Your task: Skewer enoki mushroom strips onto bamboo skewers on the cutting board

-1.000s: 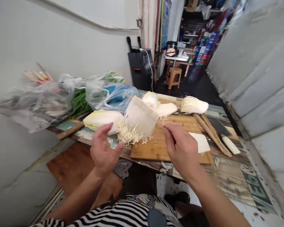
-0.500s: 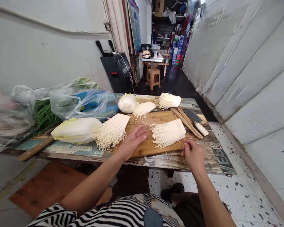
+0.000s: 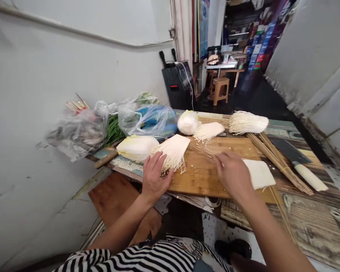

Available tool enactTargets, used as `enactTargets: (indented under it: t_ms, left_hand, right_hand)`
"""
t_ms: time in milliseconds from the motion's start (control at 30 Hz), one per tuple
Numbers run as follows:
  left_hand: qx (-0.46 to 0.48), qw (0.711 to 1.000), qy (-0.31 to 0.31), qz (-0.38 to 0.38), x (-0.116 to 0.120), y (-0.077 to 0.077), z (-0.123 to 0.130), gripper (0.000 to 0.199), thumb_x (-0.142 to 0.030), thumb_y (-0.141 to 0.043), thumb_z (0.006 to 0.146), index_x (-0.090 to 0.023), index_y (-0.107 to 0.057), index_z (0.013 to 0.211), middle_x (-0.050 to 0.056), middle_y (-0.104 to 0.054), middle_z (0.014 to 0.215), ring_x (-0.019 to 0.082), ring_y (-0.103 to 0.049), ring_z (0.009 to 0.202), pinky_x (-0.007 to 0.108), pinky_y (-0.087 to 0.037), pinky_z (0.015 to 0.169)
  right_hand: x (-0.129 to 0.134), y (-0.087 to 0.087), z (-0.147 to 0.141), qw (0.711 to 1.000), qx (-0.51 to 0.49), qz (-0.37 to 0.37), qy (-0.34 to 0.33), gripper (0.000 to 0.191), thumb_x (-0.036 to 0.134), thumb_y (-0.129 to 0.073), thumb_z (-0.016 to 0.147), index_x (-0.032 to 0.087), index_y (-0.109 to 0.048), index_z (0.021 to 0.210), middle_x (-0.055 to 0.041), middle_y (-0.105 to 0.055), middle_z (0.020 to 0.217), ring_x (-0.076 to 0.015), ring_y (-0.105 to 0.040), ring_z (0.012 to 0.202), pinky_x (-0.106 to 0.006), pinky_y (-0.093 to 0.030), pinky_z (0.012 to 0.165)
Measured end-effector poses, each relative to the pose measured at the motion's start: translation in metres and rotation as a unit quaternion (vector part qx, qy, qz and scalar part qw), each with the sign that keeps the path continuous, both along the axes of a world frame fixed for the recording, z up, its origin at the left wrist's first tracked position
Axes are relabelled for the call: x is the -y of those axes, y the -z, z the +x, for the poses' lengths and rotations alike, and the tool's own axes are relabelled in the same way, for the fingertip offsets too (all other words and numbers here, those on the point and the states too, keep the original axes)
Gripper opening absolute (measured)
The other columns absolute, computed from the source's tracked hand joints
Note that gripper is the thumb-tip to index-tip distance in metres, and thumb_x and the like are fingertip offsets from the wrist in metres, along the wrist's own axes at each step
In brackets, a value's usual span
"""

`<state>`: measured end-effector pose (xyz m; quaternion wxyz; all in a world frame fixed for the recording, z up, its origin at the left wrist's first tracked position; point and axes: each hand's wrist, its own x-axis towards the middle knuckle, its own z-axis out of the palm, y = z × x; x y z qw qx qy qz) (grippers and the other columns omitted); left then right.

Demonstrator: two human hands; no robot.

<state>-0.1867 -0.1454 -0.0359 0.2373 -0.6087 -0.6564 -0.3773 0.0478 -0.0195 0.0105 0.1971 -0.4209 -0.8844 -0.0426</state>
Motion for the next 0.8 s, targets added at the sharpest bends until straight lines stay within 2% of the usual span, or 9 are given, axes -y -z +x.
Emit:
enactTargets:
  t_ms: [67, 133, 233, 367, 533, 700, 800]
  left_hand:
    - [0.004, 1.000, 0.001, -0.015, 0.003, 0.006, -0.002, 0.041, -0.025, -0.063, 0.086, -0.014, -0.053, 0.125, 0.018, -0.059, 0.129, 0.029, -0.052, 0.126, 0.053, -0.032, 0.111]
    - [0.012, 1.000, 0.012, -0.025, 0.005, 0.008, -0.001, 0.039, -0.023, -0.061, 0.087, -0.016, -0.053, 0.124, 0.017, -0.059, 0.129, 0.028, -0.051, 0.127, 0.053, -0.031, 0.112]
    - [0.022, 0.998, 0.036, -0.037, 0.009, 0.010, 0.000, 0.039, -0.020, -0.060, 0.087, -0.016, -0.052, 0.125, 0.016, -0.058, 0.130, 0.028, -0.049, 0.129, 0.052, -0.032, 0.112]
    - [0.035, 0.997, 0.051, -0.050, 0.014, 0.015, -0.003, 0.041, -0.017, -0.059, 0.087, -0.015, -0.050, 0.127, 0.017, -0.056, 0.132, 0.028, -0.047, 0.131, 0.052, -0.033, 0.112]
    - [0.042, 0.997, 0.048, -0.052, 0.014, 0.019, -0.006, 0.044, -0.017, -0.057, 0.087, -0.017, -0.048, 0.130, 0.017, -0.053, 0.136, 0.028, -0.044, 0.133, 0.052, -0.033, 0.112]
    - [0.048, 0.996, 0.053, -0.049, 0.013, 0.016, -0.003, 0.048, -0.016, -0.057, 0.087, -0.017, -0.045, 0.134, 0.017, -0.051, 0.138, 0.029, -0.041, 0.135, 0.053, -0.033, 0.112]
    - [0.064, 0.997, 0.047, -0.024, 0.016, 0.012, -0.001, 0.057, -0.018, -0.058, 0.087, -0.017, -0.038, 0.140, 0.019, -0.045, 0.142, 0.030, -0.037, 0.138, 0.053, -0.033, 0.112]
  right_hand:
    - [-0.020, 0.005, -0.044, 0.999, 0.024, -0.018, -0.037, 0.028, 0.023, -0.043, 0.092, 0.018, -0.071, 0.092, -0.0091, -0.069, 0.096, -0.0199, -0.060, 0.087, -0.030, -0.042, 0.080]
    - [-0.035, 0.011, -0.078, 0.998, 0.045, -0.026, -0.047, 0.027, 0.025, -0.046, 0.091, 0.016, -0.072, 0.090, -0.0102, -0.069, 0.089, -0.0210, -0.059, 0.084, -0.031, -0.041, 0.076]
    - [-0.047, 0.019, -0.105, 0.997, 0.058, -0.028, -0.039, 0.029, 0.025, -0.045, 0.091, 0.014, -0.072, 0.090, -0.0131, -0.068, 0.086, -0.0235, -0.058, 0.085, -0.033, -0.038, 0.074]
    - [-0.051, 0.018, -0.110, 0.998, 0.047, -0.030, -0.037, 0.031, 0.023, -0.043, 0.092, 0.014, -0.072, 0.090, -0.0124, -0.068, 0.089, -0.0233, -0.057, 0.086, -0.033, -0.038, 0.075]
    - [-0.054, 0.010, -0.110, 0.999, 0.002, -0.037, -0.034, 0.027, 0.021, -0.046, 0.089, 0.013, -0.072, 0.087, -0.0122, -0.067, 0.102, -0.0235, -0.057, 0.097, -0.031, -0.040, 0.082]
    - [-0.059, 0.003, -0.111, 0.996, -0.039, -0.071, -0.022, 0.019, 0.018, -0.053, 0.083, 0.017, -0.071, 0.077, -0.0082, -0.071, 0.086, -0.0205, -0.061, 0.077, -0.030, -0.041, 0.068]
    - [-0.051, -0.006, -0.105, 0.994, -0.082, -0.073, -0.026, 0.018, 0.019, -0.053, 0.084, 0.016, -0.070, 0.080, -0.0069, -0.071, 0.083, -0.0193, -0.062, 0.073, -0.029, -0.041, 0.064]
